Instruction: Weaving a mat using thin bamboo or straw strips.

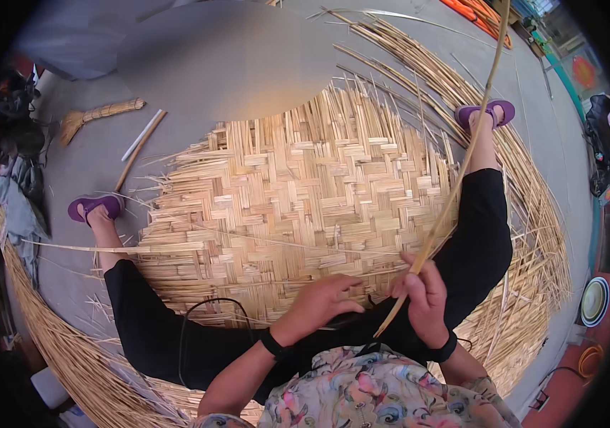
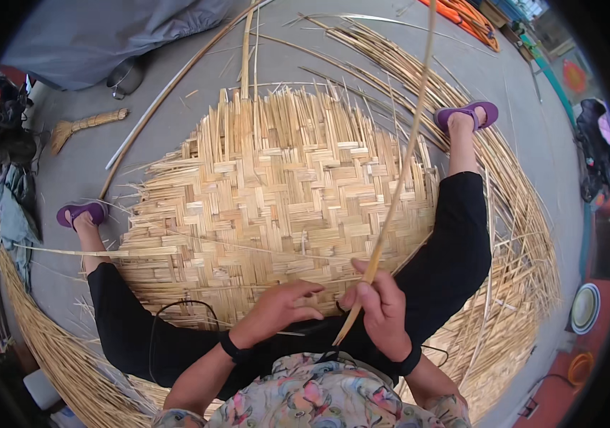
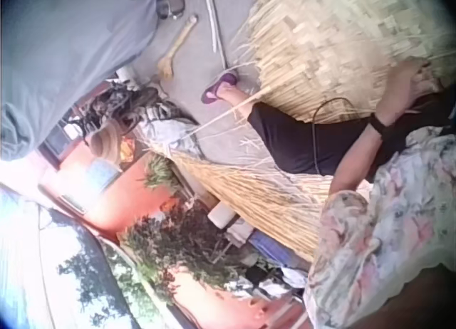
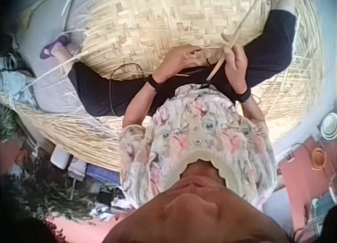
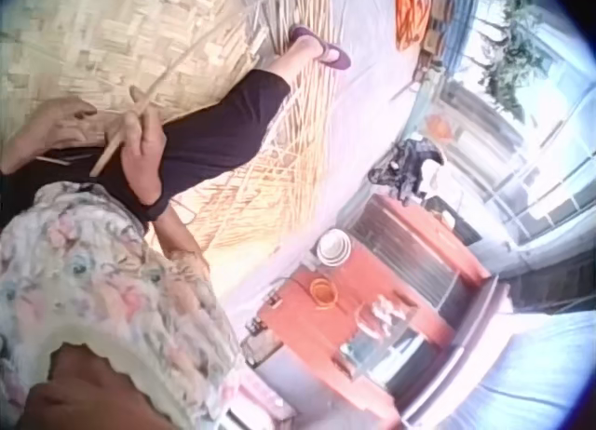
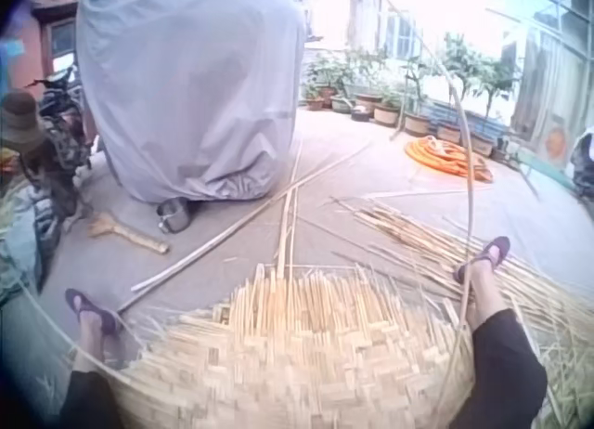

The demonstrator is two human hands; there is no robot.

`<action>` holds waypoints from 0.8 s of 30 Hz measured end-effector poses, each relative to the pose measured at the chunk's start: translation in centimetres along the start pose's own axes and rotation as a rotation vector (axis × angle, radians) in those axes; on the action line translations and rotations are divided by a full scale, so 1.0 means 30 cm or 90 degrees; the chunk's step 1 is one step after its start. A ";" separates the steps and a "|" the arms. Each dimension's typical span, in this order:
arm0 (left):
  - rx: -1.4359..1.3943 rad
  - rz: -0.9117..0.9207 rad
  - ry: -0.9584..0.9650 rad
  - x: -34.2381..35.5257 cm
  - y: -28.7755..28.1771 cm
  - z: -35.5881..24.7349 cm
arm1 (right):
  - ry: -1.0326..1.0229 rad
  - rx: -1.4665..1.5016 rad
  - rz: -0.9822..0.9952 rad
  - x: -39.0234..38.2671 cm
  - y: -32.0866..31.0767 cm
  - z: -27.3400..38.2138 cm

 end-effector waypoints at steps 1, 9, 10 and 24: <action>0.038 -0.016 -0.106 0.007 -0.033 0.063 | -0.011 0.065 -0.073 -0.003 -0.059 0.015; 0.599 -0.231 0.027 0.144 -0.210 0.034 | 0.028 -0.156 -0.085 0.096 -0.181 -0.019; 0.531 -0.219 0.085 0.132 -0.209 -0.008 | -0.128 -0.322 -0.061 0.128 -0.160 0.026; 0.453 -0.451 0.216 0.059 -0.271 -0.277 | 0.288 0.095 0.266 0.197 0.094 -0.200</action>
Point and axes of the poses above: each hand's wrist, its own x-axis towards the middle knuckle, its own y-axis out of the palm, z = x × y, the point moved 7 cm from there along x, towards the middle knuckle, and after that the axes turned 5 degrees about -y, right-handed, at the moved point
